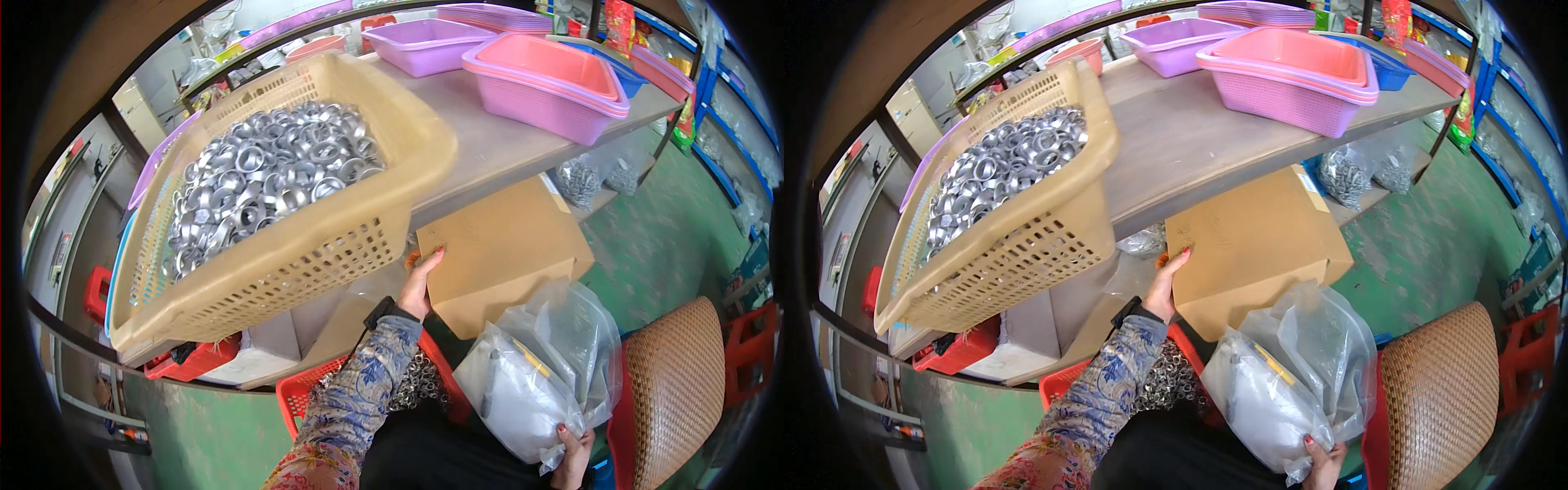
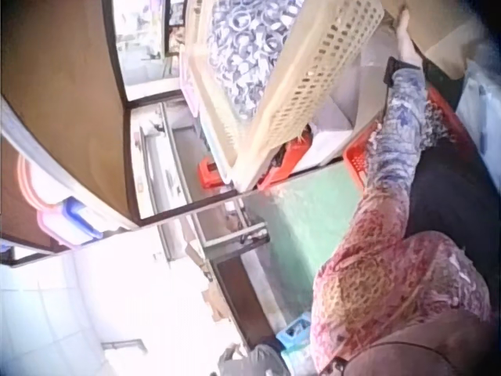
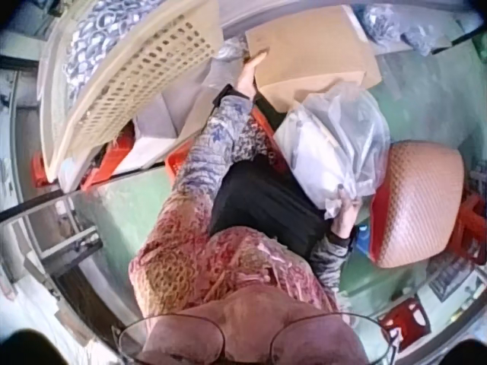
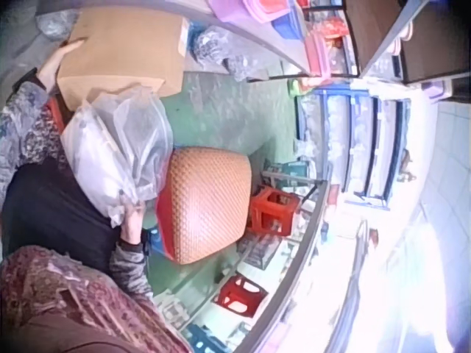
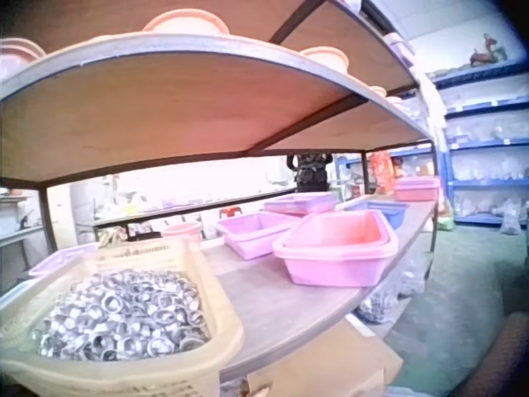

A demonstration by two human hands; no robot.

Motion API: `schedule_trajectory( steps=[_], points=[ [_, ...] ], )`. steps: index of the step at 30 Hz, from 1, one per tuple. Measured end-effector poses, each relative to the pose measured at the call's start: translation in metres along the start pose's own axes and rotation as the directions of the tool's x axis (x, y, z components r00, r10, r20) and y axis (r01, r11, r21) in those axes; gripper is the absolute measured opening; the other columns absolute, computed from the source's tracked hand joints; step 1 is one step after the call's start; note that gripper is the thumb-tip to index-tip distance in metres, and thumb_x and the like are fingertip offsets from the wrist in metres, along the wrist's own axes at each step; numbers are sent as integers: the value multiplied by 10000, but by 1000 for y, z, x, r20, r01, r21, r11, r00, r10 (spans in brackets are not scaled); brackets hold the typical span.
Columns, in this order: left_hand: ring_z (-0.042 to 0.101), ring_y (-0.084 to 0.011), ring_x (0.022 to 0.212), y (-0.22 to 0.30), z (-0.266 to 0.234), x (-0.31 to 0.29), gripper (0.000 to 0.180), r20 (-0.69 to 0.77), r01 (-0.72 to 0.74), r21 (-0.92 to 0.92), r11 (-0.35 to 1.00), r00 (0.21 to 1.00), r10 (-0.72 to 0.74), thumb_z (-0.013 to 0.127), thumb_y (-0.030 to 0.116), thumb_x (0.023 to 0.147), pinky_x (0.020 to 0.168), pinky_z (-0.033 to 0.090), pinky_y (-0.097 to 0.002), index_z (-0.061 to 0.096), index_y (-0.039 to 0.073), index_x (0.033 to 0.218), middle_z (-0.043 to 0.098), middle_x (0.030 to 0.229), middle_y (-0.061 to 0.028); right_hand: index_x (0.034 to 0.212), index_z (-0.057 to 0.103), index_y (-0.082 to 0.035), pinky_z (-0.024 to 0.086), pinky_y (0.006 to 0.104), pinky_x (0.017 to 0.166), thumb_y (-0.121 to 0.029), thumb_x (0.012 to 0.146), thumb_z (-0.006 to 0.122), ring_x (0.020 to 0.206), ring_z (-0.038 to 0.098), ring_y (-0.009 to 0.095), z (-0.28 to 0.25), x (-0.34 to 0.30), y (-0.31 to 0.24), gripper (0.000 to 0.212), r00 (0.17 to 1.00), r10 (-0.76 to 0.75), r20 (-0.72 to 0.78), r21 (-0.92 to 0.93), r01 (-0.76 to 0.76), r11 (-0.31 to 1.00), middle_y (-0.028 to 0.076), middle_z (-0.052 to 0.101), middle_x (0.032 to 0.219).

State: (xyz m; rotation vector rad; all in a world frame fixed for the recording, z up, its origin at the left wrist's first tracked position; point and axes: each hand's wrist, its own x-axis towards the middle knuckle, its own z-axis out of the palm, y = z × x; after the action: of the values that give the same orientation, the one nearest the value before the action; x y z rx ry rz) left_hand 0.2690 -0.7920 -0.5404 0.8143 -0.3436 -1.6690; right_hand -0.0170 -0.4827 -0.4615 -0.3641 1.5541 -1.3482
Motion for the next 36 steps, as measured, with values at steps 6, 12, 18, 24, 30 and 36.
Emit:
schedule_trajectory(
  steps=[6, 12, 18, 24, 30, 36],
  points=[
    [549, -178, 1083, 50, 1, -94, 471, -51, -47, -27, 999, 998, 45, 658, 221, 843, 916, 449, -348, 481, 111, 1265, 580, 1173, -61, 1128, 539, 40, 495, 254, 495, 7, 754, 642, 626, 616, 140, -15, 6, 10, 390, 1000, -14, 20, -13, 14, 1000, 111, 649, 915],
    [528, -222, 1145, 112, -28, -169, 455, 8, -230, 95, 968, 973, 230, 532, 315, 912, 957, 435, -373, 476, 61, 1285, 545, 1256, -98, 976, 426, -48, 457, 334, 810, -48, 615, 772, 846, 556, 176, -14, 14, 19, 500, 998, -45, 31, 50, 44, 998, 83, 559, 916],
    [541, -242, 1115, 140, -73, -227, 461, -134, -458, 212, 864, 862, 489, 573, 225, 899, 903, 483, -365, 421, 76, 1308, 532, 1248, -107, 1028, 495, 7, 464, 324, 808, -30, 665, 740, 858, 580, 179, 1, 23, 11, 440, 997, -55, 62, 127, 47, 991, 95, 596, 967],
    [558, -230, 1045, 130, -89, -238, 573, -297, -448, 523, 725, 701, 648, 659, -25, 794, 832, 521, -378, 360, 99, 1267, 523, 1192, -112, 1066, 535, 27, 475, 303, 777, 4, 708, 697, 849, 599, 175, 7, 39, 12, 394, 994, -24, 110, 161, 6, 987, 107, 618, 991],
    [584, -233, 995, 123, -88, -216, 541, -345, -383, 486, 786, 742, 575, 668, 3, 799, 806, 531, -370, 380, 101, 1246, 556, 1141, -113, 1092, 540, 32, 477, 298, 773, 15, 713, 683, 841, 605, 170, 6, 35, 11, 405, 989, -68, 134, 180, 44, 983, 104, 627, 991],
    [584, -241, 1034, 111, -119, -188, 439, -308, -360, 355, 863, 826, 472, 635, 119, 853, 814, 530, -395, 424, 118, 1238, 564, 1147, -99, 1063, 573, 33, 471, 291, 790, -8, 717, 688, 832, 611, 164, 11, 39, 14, 367, 987, -75, 139, 200, 46, 979, 91, 640, 969]
  ],
)
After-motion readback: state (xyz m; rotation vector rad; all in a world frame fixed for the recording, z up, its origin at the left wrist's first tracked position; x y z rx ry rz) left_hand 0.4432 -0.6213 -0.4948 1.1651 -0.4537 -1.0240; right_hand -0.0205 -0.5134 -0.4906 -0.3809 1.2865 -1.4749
